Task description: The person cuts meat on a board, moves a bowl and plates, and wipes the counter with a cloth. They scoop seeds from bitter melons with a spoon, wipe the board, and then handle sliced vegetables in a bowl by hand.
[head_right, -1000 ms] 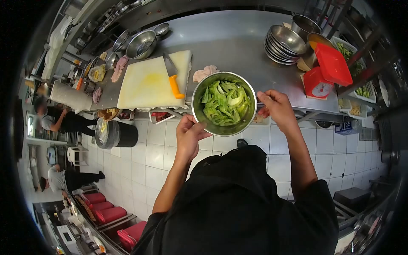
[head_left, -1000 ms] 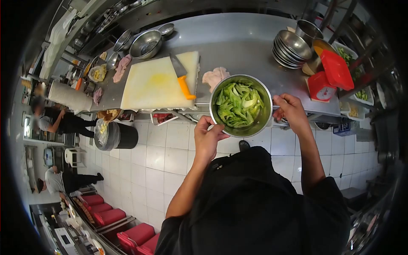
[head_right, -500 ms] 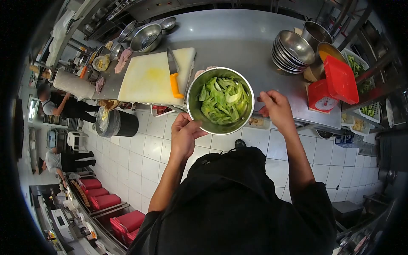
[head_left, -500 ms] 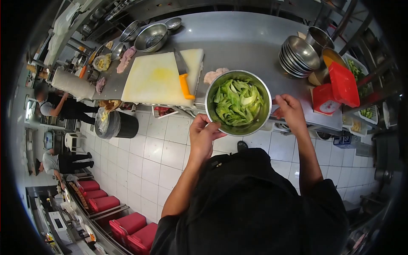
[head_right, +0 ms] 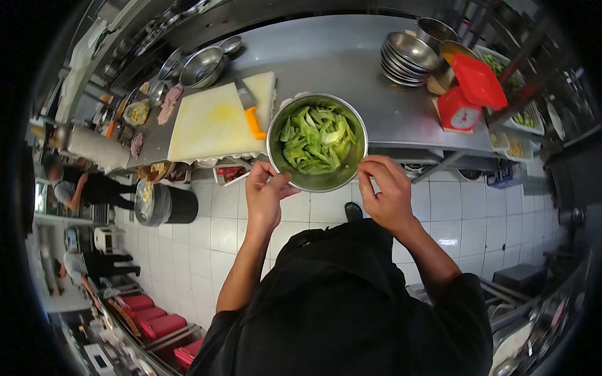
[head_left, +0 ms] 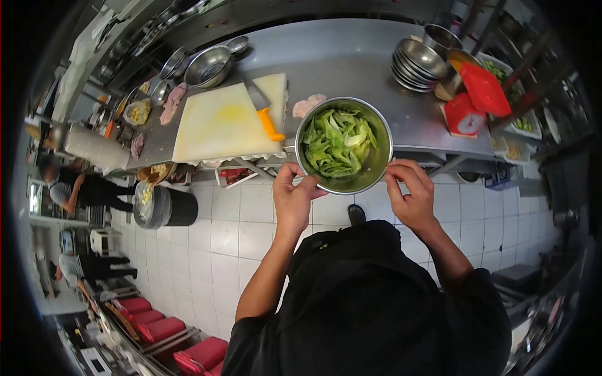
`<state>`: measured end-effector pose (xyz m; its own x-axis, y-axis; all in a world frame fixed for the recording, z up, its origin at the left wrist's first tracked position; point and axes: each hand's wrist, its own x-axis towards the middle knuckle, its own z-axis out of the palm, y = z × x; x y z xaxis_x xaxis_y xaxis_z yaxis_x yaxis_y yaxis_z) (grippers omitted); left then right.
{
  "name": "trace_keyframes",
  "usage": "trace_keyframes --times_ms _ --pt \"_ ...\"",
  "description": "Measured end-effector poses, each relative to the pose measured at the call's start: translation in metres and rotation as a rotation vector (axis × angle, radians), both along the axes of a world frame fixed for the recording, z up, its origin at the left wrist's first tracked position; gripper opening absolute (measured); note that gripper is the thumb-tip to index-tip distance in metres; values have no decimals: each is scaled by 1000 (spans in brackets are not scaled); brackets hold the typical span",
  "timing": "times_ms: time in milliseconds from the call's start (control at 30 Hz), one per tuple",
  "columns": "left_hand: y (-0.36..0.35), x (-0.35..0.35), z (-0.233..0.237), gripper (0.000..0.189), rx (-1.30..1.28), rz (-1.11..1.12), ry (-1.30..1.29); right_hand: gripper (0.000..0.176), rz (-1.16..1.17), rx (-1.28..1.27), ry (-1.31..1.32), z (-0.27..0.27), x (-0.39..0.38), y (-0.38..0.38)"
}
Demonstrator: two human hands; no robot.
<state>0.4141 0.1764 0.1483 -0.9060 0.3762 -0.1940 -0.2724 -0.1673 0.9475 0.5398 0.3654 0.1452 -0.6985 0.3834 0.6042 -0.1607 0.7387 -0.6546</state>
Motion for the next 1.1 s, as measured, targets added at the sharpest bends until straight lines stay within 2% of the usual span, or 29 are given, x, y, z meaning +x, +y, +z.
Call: trace_keyframes --times_ms 100,233,267,333,400,500,533,633,733,833,1000,1100 --pt "-21 10 -7 13 25 -76 -57 8 -85 -263 -97 10 29 -20" --pt "-40 26 -22 12 34 -183 -123 17 -336 -622 -119 -1 79 -5" --pt "-43 29 -25 12 36 -210 -147 27 -414 -467 -367 3 90 1" --pt "-46 35 -23 12 33 -240 -190 32 -607 133 -390 -34 108 15" --pt "-46 38 -27 12 30 -273 -182 40 -684 135 -495 -41 117 20" --pt "-41 41 -27 12 23 -283 -198 35 -554 -109 -682 -49 112 59" --pt "-39 42 -27 12 17 -282 -198 28 -568 6 -632 -44 105 64" --pt "-24 44 -22 12 31 -264 -177 21 -514 22 -497 -22 74 87" --pt "-4 42 -18 12 40 -227 -135 23 -357 -268 -528 4 48 115" --pt "22 41 -10 11 -17 -175 -87 19 -201 -458 -367 19 37 127" --pt "69 41 -3 11 -47 -179 -32 17 -189 -358 -271 31 55 130" --pt "100 45 -1 12 -41 -255 -3 17 -222 -274 -227 34 83 130"
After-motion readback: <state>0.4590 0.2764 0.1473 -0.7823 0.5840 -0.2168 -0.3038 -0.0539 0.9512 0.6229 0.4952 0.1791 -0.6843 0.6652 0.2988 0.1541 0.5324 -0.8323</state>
